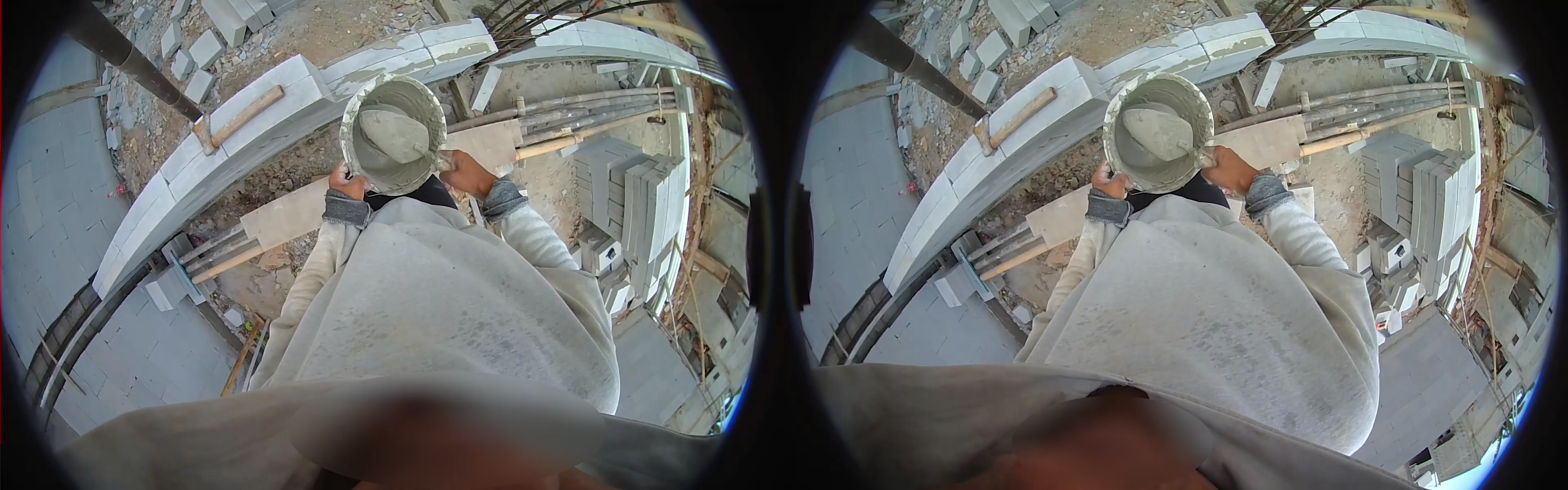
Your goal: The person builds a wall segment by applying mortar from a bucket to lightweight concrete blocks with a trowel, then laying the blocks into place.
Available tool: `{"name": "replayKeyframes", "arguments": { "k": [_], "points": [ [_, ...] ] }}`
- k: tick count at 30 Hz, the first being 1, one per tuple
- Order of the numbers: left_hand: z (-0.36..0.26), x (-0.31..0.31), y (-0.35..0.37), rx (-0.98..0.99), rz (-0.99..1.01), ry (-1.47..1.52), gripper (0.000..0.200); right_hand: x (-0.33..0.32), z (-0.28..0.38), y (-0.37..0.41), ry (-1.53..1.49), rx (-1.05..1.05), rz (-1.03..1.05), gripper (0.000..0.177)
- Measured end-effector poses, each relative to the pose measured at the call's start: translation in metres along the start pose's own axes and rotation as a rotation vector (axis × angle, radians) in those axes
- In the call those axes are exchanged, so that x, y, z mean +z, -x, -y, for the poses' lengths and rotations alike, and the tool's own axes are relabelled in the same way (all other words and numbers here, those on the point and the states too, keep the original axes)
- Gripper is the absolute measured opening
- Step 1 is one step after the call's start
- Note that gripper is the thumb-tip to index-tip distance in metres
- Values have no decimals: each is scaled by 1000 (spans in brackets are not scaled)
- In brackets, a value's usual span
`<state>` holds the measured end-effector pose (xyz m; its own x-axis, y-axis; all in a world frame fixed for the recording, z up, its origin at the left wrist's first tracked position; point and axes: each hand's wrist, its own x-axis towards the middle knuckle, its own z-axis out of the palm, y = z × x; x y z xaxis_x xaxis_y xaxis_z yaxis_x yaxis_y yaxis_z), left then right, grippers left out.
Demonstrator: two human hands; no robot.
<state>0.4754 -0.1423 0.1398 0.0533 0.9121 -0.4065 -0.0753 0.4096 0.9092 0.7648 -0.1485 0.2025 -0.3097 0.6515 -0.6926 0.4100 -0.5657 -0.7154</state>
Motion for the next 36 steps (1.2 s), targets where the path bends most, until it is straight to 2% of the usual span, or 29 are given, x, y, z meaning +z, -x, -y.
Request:
{"name": "replayKeyframes", "arguments": {
  "k": [1, 4, 8, 11, 15, 17, 19, 22, 24, 25, 26, 29, 32, 35, 36],
  "points": [
    [8, -9, 4, -42, -10, 6, 39, 9, 8, 3, -148, 68, 74, 38],
    [27, -28, 5, -63, -65, 70, 36, 24, 8, -4, -298, 41, 131, 28],
    [57, -65, 13, -247, -121, 306, 42, 37, -14, -22, -422, -46, 143, 21],
    [103, -97, 15, -171, -183, 390, 48, 41, -39, -46, -548, -30, 76, 22],
    [145, -139, 31, -276, -343, 296, 49, 54, -78, -120, -554, 23, -115, 27],
    [135, -154, 39, -567, -446, 55, 47, 75, -86, -178, -461, -28, -247, 30],
    [192, -199, 55, -310, -320, 398, 45, 102, -91, -245, -352, -136, -404, 36],
    [191, -202, 69, -418, -583, 233, 46, 137, -49, -308, -166, -122, -478, 59],
    [201, -211, 77, -406, -607, 237, 47, 169, -38, -332, -64, -258, -534, 64],
    [207, -218, 84, -401, -620, 241, 48, 185, -35, -334, -36, -276, -531, 64],
    [216, -234, 87, -450, -597, 47, 48, 201, -33, -332, -5, -295, -529, 64],
    [230, -240, 100, -422, -561, 361, 46, 228, -47, -308, -8, -388, -527, 64],
    [283, -288, 118, -493, -390, -17, 44, 234, -69, -283, -73, -404, -495, 64],
    [242, -231, 91, -445, -562, 342, 43, 232, -69, -291, -138, -352, -516, 64],
    [247, -234, 91, -437, -552, 303, 43, 230, -63, -298, -160, -328, -535, 64]
  ]
}}
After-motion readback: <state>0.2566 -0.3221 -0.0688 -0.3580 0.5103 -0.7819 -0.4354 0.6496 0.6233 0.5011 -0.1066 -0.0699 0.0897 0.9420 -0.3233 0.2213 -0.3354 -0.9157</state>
